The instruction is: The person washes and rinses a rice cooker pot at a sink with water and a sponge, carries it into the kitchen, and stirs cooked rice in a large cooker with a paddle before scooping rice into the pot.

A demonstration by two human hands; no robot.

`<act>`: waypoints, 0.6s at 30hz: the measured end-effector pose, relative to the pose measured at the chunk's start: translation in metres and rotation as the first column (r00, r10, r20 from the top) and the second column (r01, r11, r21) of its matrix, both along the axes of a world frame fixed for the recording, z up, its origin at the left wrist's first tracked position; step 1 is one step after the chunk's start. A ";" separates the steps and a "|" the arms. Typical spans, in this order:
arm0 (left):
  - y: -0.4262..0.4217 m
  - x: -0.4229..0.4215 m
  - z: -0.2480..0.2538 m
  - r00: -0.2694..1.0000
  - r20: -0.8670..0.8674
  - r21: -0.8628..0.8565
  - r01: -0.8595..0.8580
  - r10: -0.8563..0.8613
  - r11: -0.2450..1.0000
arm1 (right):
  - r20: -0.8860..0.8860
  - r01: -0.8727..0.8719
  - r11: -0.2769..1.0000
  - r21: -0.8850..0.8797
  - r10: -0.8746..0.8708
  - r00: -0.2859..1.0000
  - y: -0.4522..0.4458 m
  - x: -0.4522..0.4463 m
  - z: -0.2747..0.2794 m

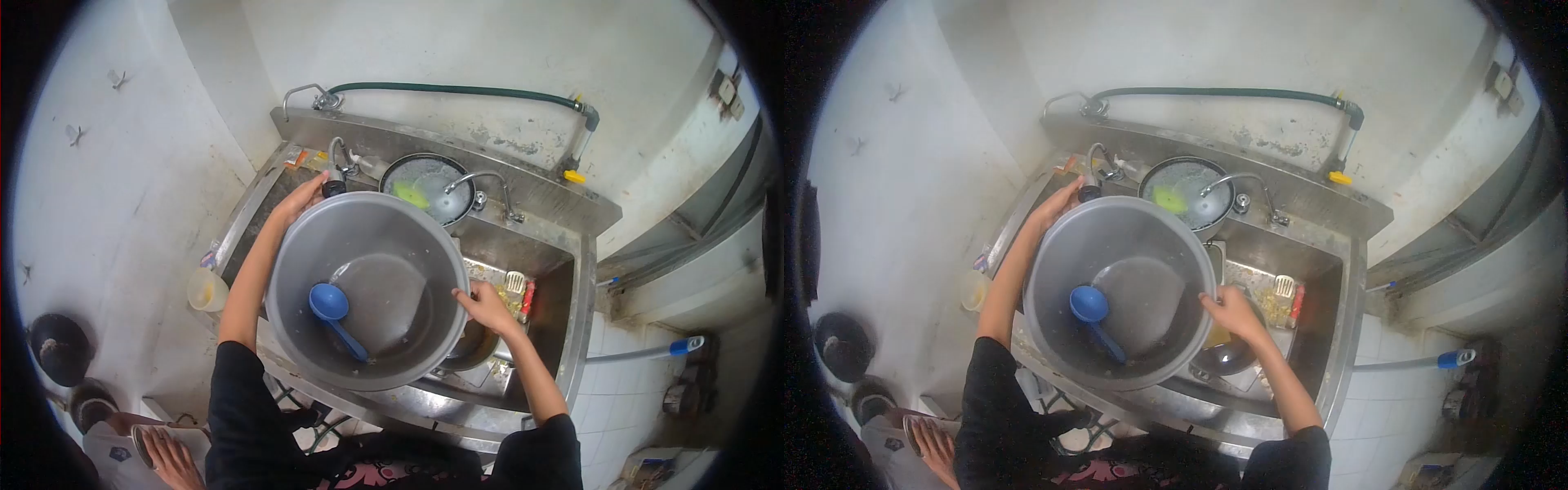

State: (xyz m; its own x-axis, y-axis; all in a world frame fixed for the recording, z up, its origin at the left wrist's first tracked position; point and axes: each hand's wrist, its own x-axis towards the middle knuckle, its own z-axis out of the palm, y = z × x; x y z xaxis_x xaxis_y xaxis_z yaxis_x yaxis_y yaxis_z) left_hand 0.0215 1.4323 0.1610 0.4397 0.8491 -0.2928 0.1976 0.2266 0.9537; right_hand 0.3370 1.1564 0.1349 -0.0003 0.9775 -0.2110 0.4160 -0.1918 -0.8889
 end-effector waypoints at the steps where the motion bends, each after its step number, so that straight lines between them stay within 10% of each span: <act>1: -0.002 0.000 0.003 0.997 0.072 -0.127 -0.014 0.023 0.992 | -0.024 -0.015 1.000 -0.009 0.015 1.000 -0.001 0.001 0.000; 3: -0.001 0.006 0.005 0.989 0.143 -0.246 -0.013 0.050 0.969 | -0.026 -0.018 1.000 0.000 0.018 0.999 -0.004 0.003 0.001; 5: 0.003 0.019 0.006 0.927 -0.173 0.307 -0.271 0.333 0.912 | 0.033 0.005 1.000 -0.016 -0.005 0.999 -0.007 0.004 0.000; 6: 0.017 0.024 -0.002 0.929 -0.169 0.310 -0.268 0.330 0.912 | 0.035 0.009 1.000 -0.012 -0.009 0.999 -0.007 0.004 -0.002; 8: 0.050 0.035 -0.027 0.779 -0.401 0.834 0.093 0.482 0.544 | 0.057 0.046 0.999 0.025 -0.047 0.997 -0.010 0.001 -0.010; 11: 0.045 0.069 -0.006 0.661 -0.667 0.528 0.095 0.343 0.844 | 0.000 0.086 0.995 0.040 -0.086 0.996 -0.012 -0.008 0.005; 18: 0.075 0.080 -0.032 0.407 -0.864 0.444 0.342 0.295 0.828 | 0.060 0.119 0.986 0.117 -0.127 0.990 -0.018 -0.006 -0.001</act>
State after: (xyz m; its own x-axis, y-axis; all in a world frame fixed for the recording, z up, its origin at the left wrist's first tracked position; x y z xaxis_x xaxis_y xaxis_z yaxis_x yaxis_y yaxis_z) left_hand 0.1017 1.5077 0.1293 0.2214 0.9725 -0.0723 0.9657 -0.2083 0.1548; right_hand 0.3311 1.1387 0.1342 0.1318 0.9867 -0.0946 0.4549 -0.1450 -0.8787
